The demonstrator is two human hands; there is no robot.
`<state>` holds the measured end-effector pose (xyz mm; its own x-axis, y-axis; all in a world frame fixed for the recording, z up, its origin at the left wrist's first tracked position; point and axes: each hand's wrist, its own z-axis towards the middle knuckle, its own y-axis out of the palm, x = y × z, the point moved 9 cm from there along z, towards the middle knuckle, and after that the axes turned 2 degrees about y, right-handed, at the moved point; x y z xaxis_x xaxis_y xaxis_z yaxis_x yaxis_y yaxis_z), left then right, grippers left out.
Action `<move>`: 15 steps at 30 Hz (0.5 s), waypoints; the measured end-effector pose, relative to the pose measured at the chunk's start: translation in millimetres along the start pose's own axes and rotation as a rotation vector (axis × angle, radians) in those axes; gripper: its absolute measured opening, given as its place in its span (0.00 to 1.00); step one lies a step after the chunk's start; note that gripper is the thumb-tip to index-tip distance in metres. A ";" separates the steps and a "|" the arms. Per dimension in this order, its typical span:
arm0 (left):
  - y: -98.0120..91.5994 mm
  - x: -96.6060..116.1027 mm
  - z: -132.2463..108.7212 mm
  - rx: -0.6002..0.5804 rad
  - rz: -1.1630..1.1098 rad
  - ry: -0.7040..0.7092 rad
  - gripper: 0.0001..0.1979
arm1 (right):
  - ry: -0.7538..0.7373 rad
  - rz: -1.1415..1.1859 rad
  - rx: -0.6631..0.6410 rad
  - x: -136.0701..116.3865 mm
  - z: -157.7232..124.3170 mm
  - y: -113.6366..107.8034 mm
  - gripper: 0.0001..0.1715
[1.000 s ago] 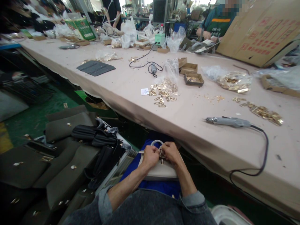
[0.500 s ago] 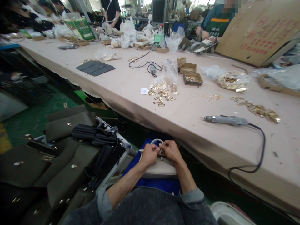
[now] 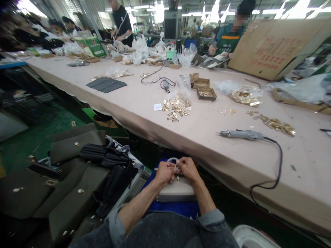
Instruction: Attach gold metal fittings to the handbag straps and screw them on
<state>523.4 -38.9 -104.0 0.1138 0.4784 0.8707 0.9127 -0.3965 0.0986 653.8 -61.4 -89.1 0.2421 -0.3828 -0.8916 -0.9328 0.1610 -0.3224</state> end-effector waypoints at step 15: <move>-15.9 22.0 -44.4 0.220 0.108 0.027 0.07 | 0.014 -0.748 0.063 -27.2 -59.3 -3.4 0.41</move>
<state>493.9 -56.9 -65.1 0.2075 0.4202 0.8834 0.9596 -0.2628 -0.1004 634.5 -105.4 -44.9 0.8015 -0.4222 -0.4236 -0.5037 -0.0947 -0.8587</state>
